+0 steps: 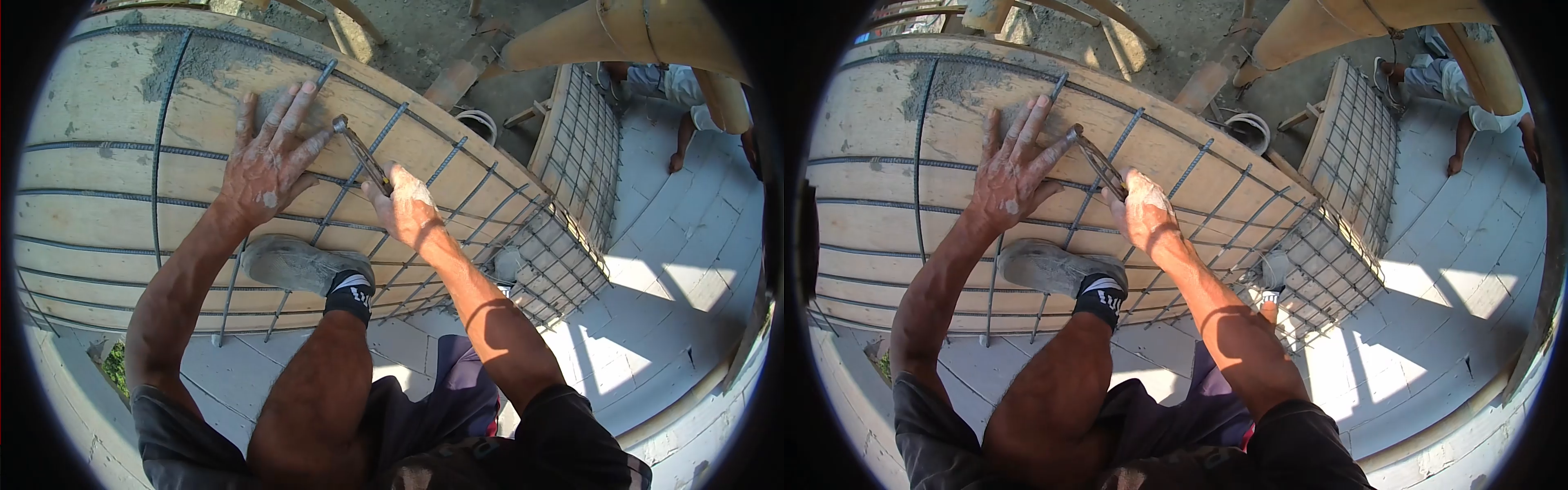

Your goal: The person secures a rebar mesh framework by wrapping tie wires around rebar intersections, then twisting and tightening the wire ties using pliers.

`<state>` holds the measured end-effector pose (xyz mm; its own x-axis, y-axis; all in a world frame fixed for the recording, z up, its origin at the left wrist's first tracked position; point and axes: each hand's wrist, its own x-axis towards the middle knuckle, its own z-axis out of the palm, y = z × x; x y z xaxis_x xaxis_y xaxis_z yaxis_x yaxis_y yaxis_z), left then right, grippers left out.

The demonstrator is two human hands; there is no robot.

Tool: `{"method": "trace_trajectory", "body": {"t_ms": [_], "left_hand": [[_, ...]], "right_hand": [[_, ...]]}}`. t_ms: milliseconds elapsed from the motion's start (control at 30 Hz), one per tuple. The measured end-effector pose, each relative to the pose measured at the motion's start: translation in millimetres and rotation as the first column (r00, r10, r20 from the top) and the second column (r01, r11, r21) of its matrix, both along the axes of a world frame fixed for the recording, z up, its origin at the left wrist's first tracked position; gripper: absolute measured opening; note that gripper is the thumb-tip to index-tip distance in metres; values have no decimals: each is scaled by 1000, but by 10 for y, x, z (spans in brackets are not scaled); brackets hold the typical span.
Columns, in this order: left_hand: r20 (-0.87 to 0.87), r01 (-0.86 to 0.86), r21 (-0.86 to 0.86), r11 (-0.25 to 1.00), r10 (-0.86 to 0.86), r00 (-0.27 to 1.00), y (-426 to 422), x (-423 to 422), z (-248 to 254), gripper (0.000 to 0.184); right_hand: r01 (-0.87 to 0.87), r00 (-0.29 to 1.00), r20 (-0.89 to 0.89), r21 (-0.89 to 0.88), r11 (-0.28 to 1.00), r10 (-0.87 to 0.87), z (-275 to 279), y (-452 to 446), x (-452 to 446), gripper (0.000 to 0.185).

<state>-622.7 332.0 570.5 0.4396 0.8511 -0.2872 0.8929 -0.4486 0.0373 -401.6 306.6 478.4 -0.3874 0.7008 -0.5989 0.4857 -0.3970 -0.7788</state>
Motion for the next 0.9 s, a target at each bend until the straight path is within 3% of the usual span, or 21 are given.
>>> {"method": "trace_trajectory", "body": {"t_ms": [100, 167, 367, 467, 667, 767, 867, 900], "left_hand": [[50, -10, 72, 997, 6, 999, -35, -54, -90, 60], [98, -55, 119, 991, 44, 994, -60, -25, -162, 52], [133, -32, 177, 984, 8, 991, -100, -68, -180, 40], [177, -54, 197, 979, 19, 984, -138, -81, -205, 36], [171, -170, 221, 960, 134, 976, -255, -38, -236, 38], [273, -285, 292, 913, 205, 940, -376, 195, -123, 37], [533, -587, 51, 808, 475, 700, -598, 476, 52, 32], [568, -714, -236, 659, 690, 449, -646, 506, 33, 32]], "right_hand": [[27, 999, 42, -124, 992, -22, 75, 125, 36, 33], [34, 999, 42, -61, 998, -31, 87, 203, 78, 31], [-35, 993, 109, -58, 998, 42, 347, 179, 62, 30], [52, 995, 95, -162, 985, -37, 430, 145, 42, 29], [10, 990, 140, 2, 1000, -10, 369, 104, -10, 26], [-48, 990, 134, 23, 999, 44, 318, 126, -3, 27], [-67, 983, 170, 6, 998, 65, 356, 146, -16, 28], [-58, 985, 162, 20, 998, 54, 358, 137, -16, 28]]}}
